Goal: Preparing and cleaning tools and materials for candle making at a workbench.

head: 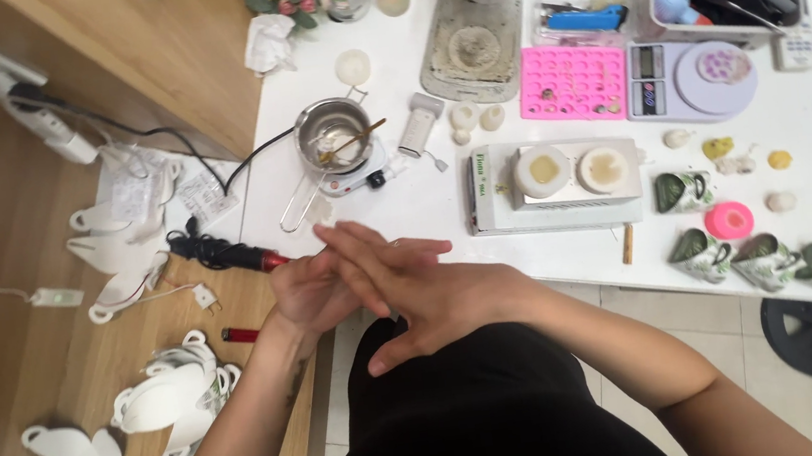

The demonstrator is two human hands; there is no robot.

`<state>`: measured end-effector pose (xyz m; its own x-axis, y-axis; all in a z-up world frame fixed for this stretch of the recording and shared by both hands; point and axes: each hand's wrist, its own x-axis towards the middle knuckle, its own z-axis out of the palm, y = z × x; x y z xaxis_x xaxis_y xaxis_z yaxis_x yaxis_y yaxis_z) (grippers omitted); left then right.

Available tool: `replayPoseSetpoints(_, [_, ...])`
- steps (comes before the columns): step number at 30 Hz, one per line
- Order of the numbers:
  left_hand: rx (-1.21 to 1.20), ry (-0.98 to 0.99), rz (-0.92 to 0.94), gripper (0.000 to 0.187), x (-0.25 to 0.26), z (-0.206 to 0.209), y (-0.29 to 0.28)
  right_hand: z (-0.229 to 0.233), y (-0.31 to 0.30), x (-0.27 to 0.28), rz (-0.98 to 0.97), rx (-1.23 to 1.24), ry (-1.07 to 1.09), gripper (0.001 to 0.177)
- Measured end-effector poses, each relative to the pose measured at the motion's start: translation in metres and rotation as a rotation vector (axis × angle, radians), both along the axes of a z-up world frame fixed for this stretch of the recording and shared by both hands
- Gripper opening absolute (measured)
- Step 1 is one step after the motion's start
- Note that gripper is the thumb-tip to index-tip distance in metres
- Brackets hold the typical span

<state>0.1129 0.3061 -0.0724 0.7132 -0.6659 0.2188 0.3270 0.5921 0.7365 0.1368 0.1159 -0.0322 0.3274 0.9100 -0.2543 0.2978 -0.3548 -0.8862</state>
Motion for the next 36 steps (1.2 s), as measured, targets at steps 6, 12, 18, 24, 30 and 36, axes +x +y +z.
replayPoseSetpoints(6, [-0.185,-0.202,-0.086,0.065,0.005,-0.033,0.007,-0.013,-0.013,0.001,0.157,0.302,-0.285,0.125])
replayPoseSetpoints(12, [-0.035,0.009,-0.180,0.058,0.003,-0.033,0.004,-0.026,-0.033,0.028,0.277,0.413,0.174,0.126])
replayPoseSetpoints(18, [0.517,-0.248,-0.184,0.045,0.014,0.011,0.008,0.036,-0.059,0.007,-0.120,-0.332,-0.043,0.076])
replayPoseSetpoints(24, [1.306,-0.540,-0.170,0.051,-0.012,0.017,-0.017,0.044,-0.013,0.001,-0.213,0.478,-0.696,0.062])
replayPoseSetpoints(30, [1.045,-0.598,-0.177,0.041,-0.038,-0.003,0.007,0.018,0.020,-0.034,-0.322,0.645,-0.033,0.058])
replayPoseSetpoints(36, [1.491,-0.698,-0.787,0.056,0.010,0.052,-0.043,-0.010,0.017,-0.012,-0.347,0.748,-0.038,0.056])
